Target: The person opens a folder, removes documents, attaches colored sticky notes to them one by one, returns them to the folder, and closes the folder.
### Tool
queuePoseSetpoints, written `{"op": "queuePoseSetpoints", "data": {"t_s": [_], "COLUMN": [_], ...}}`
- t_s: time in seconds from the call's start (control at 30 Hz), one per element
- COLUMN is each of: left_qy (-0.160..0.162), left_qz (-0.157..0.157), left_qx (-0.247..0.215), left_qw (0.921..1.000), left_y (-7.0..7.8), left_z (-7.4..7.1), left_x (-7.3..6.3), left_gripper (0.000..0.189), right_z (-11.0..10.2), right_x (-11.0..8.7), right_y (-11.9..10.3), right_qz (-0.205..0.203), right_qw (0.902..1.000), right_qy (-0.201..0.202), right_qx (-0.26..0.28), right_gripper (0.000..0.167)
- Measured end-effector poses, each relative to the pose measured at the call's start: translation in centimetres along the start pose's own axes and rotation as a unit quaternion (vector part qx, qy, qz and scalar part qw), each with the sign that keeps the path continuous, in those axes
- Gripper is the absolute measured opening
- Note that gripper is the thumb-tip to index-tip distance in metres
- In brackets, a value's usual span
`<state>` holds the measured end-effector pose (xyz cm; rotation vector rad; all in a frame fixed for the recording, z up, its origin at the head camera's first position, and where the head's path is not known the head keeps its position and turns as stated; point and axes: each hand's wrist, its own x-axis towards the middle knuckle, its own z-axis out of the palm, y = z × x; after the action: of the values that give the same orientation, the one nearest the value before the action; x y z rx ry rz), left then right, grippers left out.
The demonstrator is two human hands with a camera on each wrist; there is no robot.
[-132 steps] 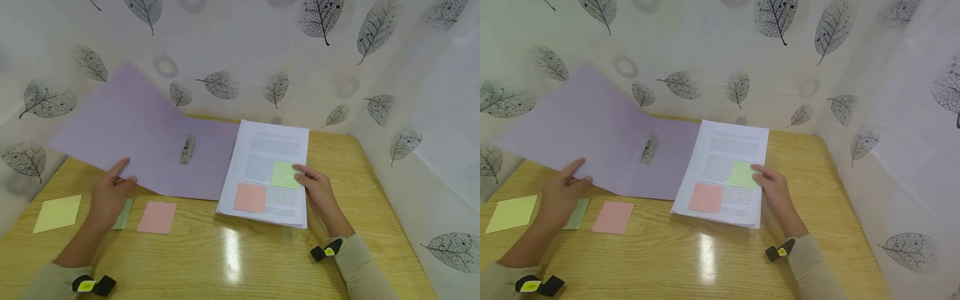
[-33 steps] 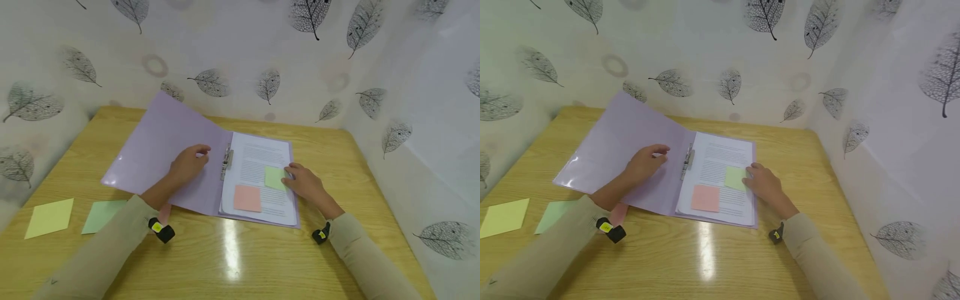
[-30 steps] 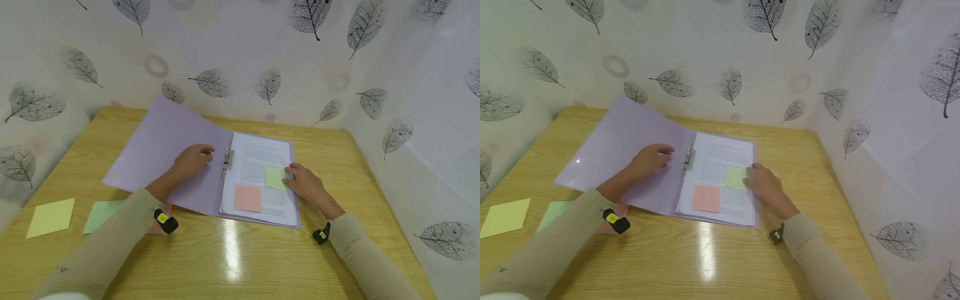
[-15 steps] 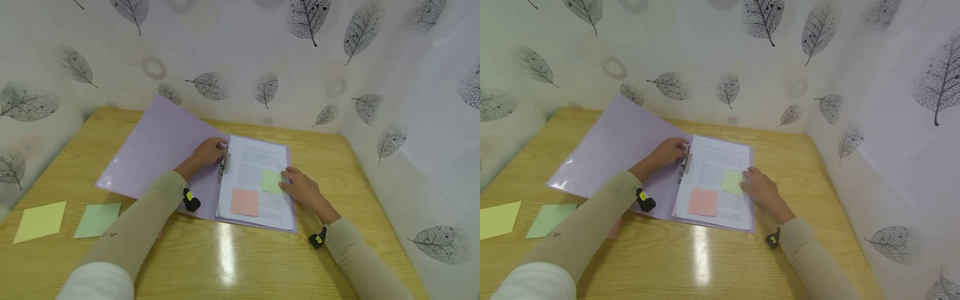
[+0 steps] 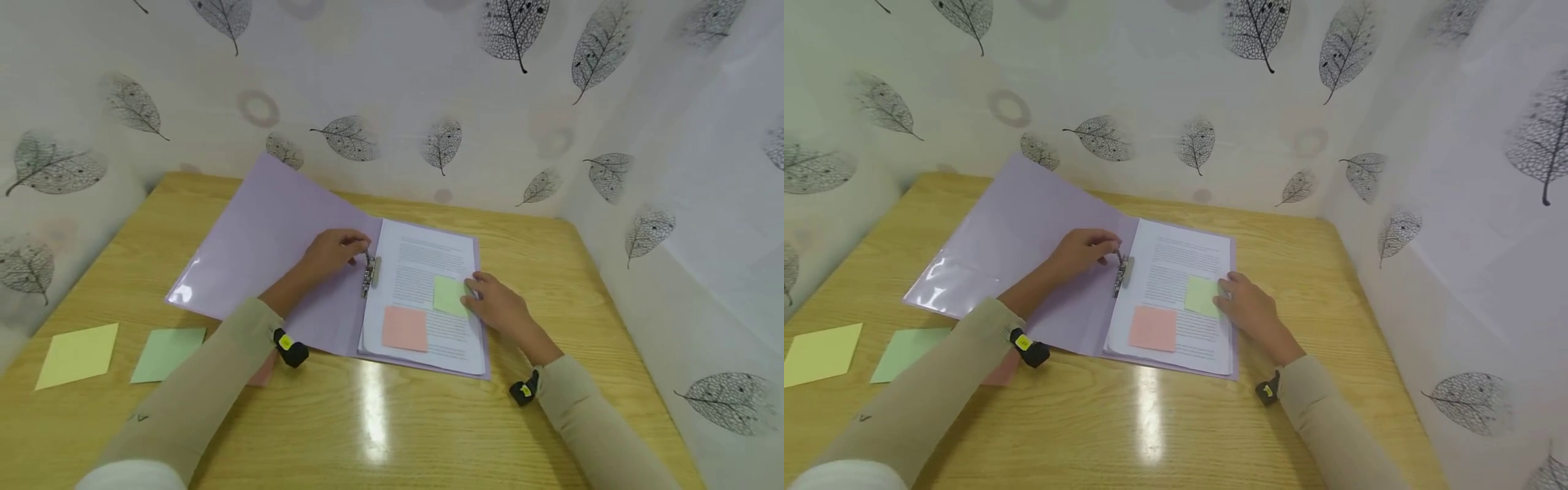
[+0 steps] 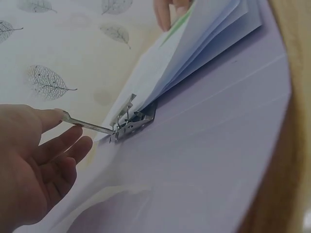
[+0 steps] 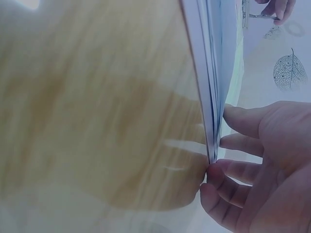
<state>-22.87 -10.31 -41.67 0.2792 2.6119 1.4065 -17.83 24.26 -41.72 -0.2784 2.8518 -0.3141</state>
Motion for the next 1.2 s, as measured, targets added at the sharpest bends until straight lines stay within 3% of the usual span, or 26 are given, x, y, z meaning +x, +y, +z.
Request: {"op": "queuePoseSetpoints", "data": {"t_s": [0.2, 0.4, 0.63, 0.83, 1.0, 1.2], "left_qy": [-0.006, -0.009, 0.0, -0.026, -0.046, -0.055], "left_qz": [0.01, 0.004, 0.003, -0.002, -0.023, -0.028], "left_qx": [0.011, 0.009, -0.013, -0.034, 0.003, 0.037], "left_qw": [0.9999, 0.9999, 0.9999, 0.9991, 0.9987, 0.9974], "left_y": [-0.2, -0.3, -0.6, -0.6, -0.5, -1.5], "left_z": [0.2, 0.7, 1.2, 1.4, 1.5, 2.1], "left_x": [-1.9, -3.0, -3.1, -3.0, -3.1, -3.1], "left_gripper": [0.031, 0.032, 0.03, 0.027, 0.034, 0.044], "right_z": [0.3, 0.4, 0.5, 0.3, 0.3, 0.2], "right_x": [0.1, 0.1, -0.1, 0.0, 0.2, 0.4], "right_y": [0.3, 0.4, 0.5, 0.4, 0.5, 0.5], "right_qz": [-0.002, -0.003, -0.006, -0.001, 0.003, 0.004], "right_qw": [1.0, 1.0, 1.0, 1.0, 1.0, 1.0], "right_qy": [0.0, 0.002, 0.002, 0.002, -0.001, -0.005], "right_qx": [0.001, 0.007, 0.003, 0.003, 0.004, 0.001], "right_gripper": [0.057, 0.056, 0.056, 0.057, 0.058, 0.058]}}
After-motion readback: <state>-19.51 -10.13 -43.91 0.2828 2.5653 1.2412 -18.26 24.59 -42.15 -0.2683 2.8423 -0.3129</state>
